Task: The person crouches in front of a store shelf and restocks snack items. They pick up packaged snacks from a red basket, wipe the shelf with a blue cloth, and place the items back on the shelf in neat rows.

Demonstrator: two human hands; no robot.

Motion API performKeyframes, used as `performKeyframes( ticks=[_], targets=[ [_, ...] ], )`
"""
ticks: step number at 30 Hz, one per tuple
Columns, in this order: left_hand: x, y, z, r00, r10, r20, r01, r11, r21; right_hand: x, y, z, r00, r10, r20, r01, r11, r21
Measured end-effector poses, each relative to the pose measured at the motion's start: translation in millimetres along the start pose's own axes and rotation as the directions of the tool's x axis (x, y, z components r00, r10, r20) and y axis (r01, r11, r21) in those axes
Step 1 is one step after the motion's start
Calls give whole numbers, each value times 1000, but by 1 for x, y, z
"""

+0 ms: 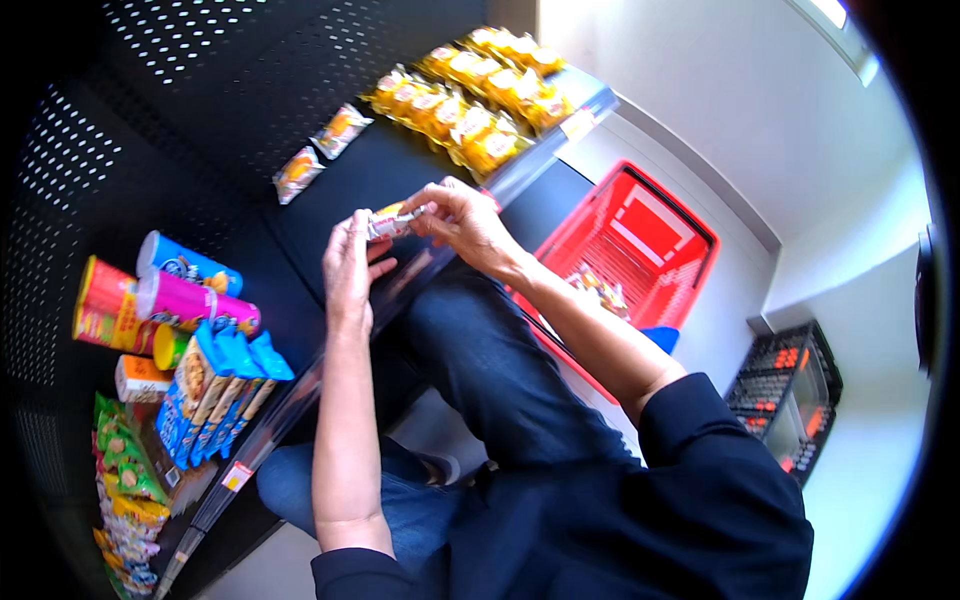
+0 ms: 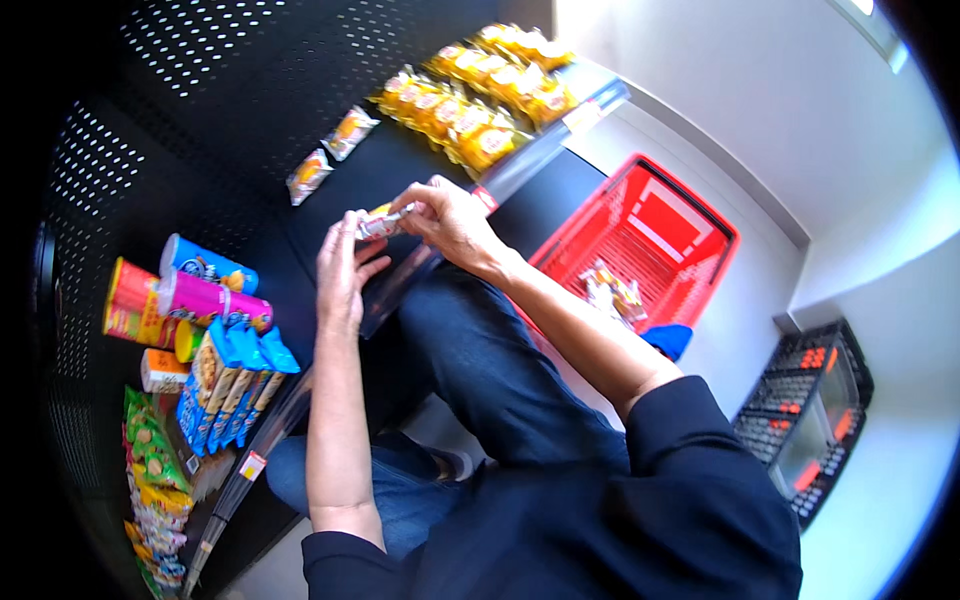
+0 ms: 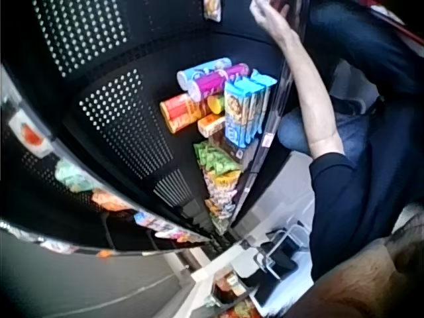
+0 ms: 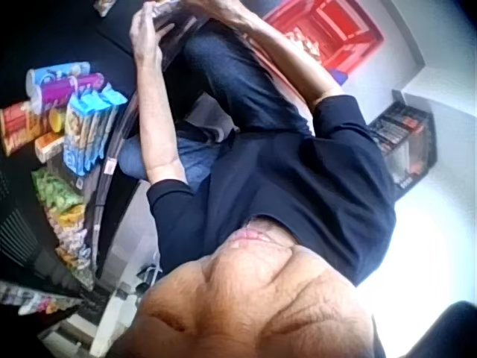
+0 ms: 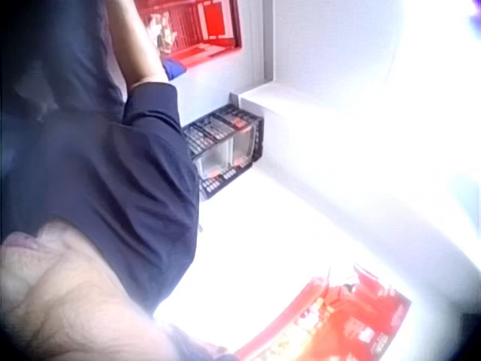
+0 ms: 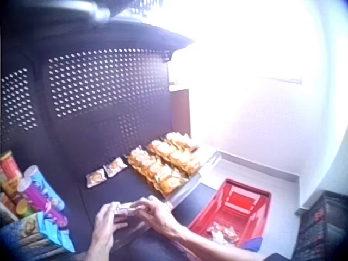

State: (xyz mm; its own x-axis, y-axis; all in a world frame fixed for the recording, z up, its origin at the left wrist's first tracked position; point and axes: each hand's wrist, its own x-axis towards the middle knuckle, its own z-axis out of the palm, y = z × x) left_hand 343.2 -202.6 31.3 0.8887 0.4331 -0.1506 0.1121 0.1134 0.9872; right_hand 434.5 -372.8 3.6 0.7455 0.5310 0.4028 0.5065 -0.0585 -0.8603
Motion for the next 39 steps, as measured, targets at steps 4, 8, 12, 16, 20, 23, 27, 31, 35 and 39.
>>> performKeyframes(
  ticks=[4, 8, 12, 16, 20, 23, 27, 31, 35, 39],
  targets=[
    [-26, 21, 32, 976, 44, 215, -59, 996, 63, -48, -30, -60, 992, 45, -120, -30, 992, 121],
    [-31, 25, 58, 954, 129, 269, -177, 970, 166, -113, -22, -133, 968, 162, -194, -179, 981, -73],
    [-14, 7, 45, 961, 180, 210, -212, 967, 142, -175, 25, -159, 948, 251, -197, -299, 914, -275],
    [6, -7, 16, 976, 216, 29, -218, 968, 123, -169, 26, -145, 913, 376, -161, -389, 919, -58],
    [40, -10, -18, 931, 294, -218, -247, 944, 219, -84, -19, -103, 971, 195, -138, -191, 981, 47],
    [77, -15, -48, 848, 383, -366, -285, 912, 295, -11, -45, -44, 995, 79, -58, -65, 974, 218],
    [136, -30, -88, 763, 455, -458, -320, 883, 344, 76, -40, 30, 986, 21, 166, -46, 988, 146],
    [178, -42, -102, 725, 458, -515, -185, 849, 495, 147, 22, 92, 991, 62, 118, -76, 990, 115],
    [203, -46, -119, 741, 427, -518, -150, 857, 493, 189, 47, 134, 980, 138, 144, -146, 988, 44],
    [210, -40, -117, 793, 344, -503, -58, 864, 499, 206, 60, 154, 943, 280, 179, -269, 959, -85]
  ],
)
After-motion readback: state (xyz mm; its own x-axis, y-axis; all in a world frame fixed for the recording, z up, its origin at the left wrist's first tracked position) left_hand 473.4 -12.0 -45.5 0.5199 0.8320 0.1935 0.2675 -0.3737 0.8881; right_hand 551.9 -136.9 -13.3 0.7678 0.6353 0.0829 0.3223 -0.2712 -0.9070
